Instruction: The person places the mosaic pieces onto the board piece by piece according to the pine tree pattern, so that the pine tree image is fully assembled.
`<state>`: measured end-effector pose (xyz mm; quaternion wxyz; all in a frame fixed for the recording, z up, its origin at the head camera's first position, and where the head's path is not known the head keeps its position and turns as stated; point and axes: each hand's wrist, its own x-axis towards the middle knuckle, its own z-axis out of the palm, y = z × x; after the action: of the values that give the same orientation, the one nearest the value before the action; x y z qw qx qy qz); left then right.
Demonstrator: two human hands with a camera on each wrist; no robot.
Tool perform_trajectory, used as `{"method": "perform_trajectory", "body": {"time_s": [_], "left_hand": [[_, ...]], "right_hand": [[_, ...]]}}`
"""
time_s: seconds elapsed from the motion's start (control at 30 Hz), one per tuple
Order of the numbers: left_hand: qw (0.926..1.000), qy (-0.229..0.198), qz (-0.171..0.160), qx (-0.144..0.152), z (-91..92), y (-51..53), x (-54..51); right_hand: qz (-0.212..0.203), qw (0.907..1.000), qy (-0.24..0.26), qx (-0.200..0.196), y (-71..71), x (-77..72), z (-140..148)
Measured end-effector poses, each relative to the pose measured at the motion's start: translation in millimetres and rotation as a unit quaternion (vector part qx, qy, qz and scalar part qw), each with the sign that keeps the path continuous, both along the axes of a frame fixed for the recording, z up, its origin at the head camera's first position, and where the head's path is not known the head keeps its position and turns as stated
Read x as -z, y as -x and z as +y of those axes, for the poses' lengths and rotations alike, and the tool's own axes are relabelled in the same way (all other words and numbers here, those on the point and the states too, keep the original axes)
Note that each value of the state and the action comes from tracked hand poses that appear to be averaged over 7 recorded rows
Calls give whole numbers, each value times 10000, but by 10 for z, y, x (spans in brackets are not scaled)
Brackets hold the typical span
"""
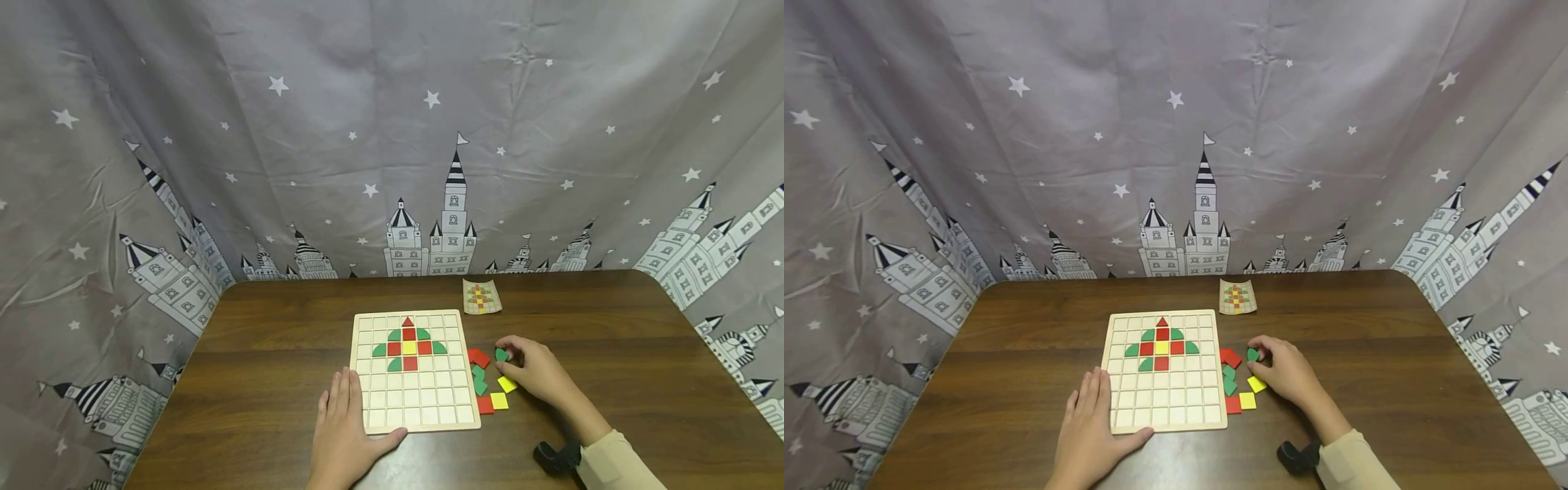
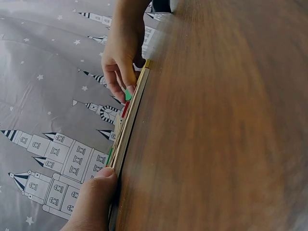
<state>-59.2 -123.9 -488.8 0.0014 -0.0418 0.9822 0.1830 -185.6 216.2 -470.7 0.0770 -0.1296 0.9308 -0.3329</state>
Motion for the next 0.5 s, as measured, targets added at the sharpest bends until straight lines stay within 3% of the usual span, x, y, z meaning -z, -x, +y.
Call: {"method": "perform_trajectory", "body": {"time_s": [0.3,0.5], "left_hand": [[10000,-4,27,10,1,4,1],[10000,-29,51,7,6,-1,-17]], "right_hand": [[-265,9986,443,-116,1,-6,5],[-325,9984,457,-91,-6,-21,-1]]}}
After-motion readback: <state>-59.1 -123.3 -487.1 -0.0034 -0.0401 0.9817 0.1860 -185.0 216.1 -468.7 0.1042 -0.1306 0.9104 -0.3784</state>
